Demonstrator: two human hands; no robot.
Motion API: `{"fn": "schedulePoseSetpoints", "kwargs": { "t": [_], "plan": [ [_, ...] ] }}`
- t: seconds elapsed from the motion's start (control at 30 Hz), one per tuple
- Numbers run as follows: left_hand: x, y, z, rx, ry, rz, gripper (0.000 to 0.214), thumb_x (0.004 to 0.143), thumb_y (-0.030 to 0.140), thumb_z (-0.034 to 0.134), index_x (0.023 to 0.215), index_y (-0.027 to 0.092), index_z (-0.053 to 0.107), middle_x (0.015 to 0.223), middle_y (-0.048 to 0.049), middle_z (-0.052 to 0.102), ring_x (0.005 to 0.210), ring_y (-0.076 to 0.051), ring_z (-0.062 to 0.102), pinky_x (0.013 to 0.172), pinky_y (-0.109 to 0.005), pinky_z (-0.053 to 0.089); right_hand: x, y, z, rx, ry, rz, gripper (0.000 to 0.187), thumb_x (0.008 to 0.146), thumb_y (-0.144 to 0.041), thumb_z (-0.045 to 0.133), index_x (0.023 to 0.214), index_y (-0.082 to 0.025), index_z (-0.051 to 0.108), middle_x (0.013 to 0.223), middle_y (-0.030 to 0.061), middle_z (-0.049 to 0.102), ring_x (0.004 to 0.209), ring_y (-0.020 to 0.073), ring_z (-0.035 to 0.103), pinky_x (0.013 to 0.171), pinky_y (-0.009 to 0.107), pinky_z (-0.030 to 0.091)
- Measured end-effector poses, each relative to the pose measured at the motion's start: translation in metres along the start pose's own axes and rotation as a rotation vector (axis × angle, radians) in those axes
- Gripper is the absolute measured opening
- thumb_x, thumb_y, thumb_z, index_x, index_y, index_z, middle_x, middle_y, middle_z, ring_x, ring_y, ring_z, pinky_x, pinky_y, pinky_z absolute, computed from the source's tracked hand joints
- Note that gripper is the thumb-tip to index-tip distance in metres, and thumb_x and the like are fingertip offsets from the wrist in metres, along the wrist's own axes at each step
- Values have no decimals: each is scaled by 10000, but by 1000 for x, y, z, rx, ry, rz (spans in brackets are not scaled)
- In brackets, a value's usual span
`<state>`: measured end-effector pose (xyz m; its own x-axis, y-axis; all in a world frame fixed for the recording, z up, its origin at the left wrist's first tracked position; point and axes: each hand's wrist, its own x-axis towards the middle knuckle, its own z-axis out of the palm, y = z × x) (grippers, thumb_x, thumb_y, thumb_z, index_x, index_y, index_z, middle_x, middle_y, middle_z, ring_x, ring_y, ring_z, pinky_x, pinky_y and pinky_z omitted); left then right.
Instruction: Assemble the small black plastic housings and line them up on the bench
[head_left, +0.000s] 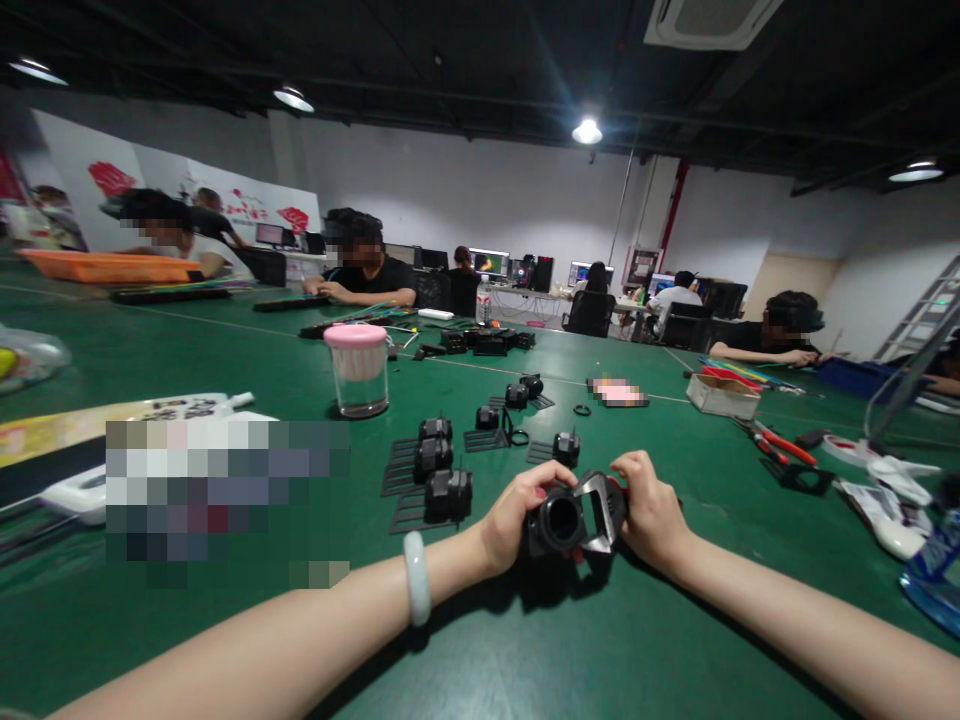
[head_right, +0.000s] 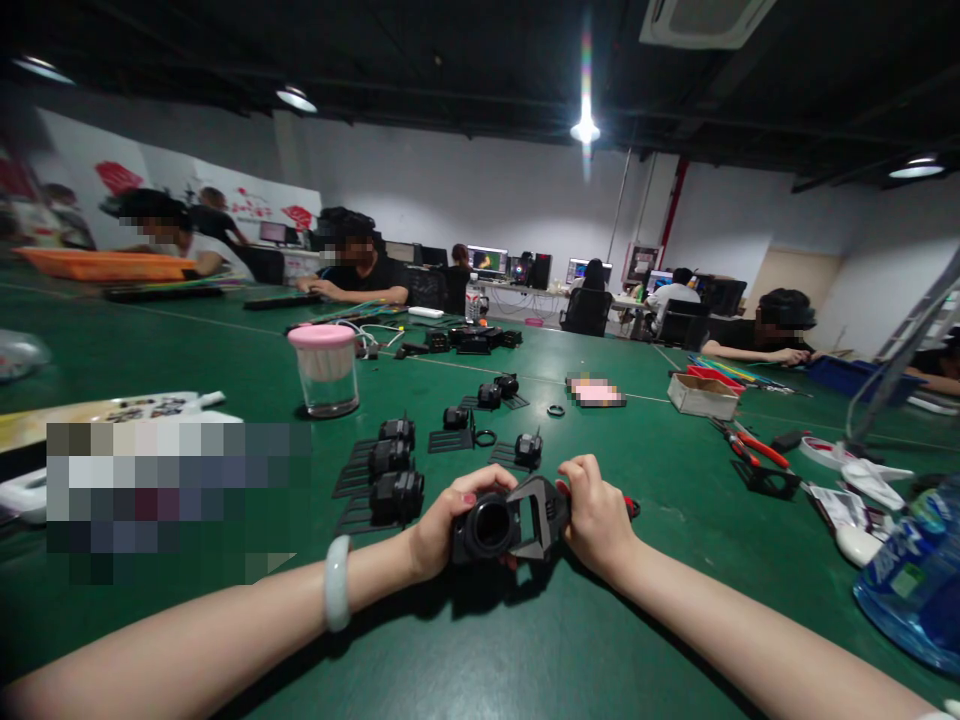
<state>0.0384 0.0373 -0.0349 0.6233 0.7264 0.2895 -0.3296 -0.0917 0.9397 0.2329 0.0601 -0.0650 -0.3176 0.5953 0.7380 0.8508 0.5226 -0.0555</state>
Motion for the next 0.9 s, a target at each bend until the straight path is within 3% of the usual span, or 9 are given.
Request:
{"fn": "schedulePoseSetpoints", "kwargs": {
  "t": [0.13,0.37,0.43,0.53,0.63,0.7,0.9],
  "plan": [
    [1,-1,-1,-33,12,-21,320,661,361,354,881,134,409,629,-55,582,505,-195,570,456,-311,445,1,-1,-1,-17,-31,-13,218,722,-132,370,936,-145,407,862,64,480,618,141,520,500,219,381],
    [-2,0,-1,99,69,21,304,688,339,328,891,134,422,667,-43,556,525,-175,551,436,-270,421,1,3,-1,-55,-81,-138,212,711,-163,381,911,-134,445,737,47,531,603,147,525,530,228,379],
    [-2,2,-1,179,117,62,293,687,324,333,873,128,445,688,-40,544,569,-167,535,467,-266,423,1,1,-4,-32,-108,-184,294,709,-263,419,963,-116,439,765,63,540,638,163,531,560,245,395],
    [-2,4,-4,329,199,136,270,689,297,335,822,117,487,708,-34,527,635,-147,500,552,-253,414,2,-4,-9,11,-149,-240,631,645,-497,467,1101,-71,377,805,92,538,681,194,534,591,280,416],
    [-1,1,-8,365,216,137,286,697,301,310,824,119,492,712,-29,516,616,-133,477,534,-237,400,3,-7,-13,19,-154,-263,914,557,-652,452,1215,-45,266,809,104,537,682,216,537,597,311,425],
    [0,-1,-11,342,205,117,302,702,313,298,845,124,484,717,-28,515,599,-133,479,501,-232,396,3,-7,-14,19,-153,-261,971,542,-690,433,1240,-46,232,805,105,541,673,220,540,600,321,428],
    [1,-2,-12,264,217,87,318,702,342,299,858,127,474,736,-37,516,584,-141,497,450,-231,400,3,-5,-14,34,-171,-219,897,577,-683,421,1220,-74,283,811,96,550,673,212,549,612,314,431]
  ]
}}
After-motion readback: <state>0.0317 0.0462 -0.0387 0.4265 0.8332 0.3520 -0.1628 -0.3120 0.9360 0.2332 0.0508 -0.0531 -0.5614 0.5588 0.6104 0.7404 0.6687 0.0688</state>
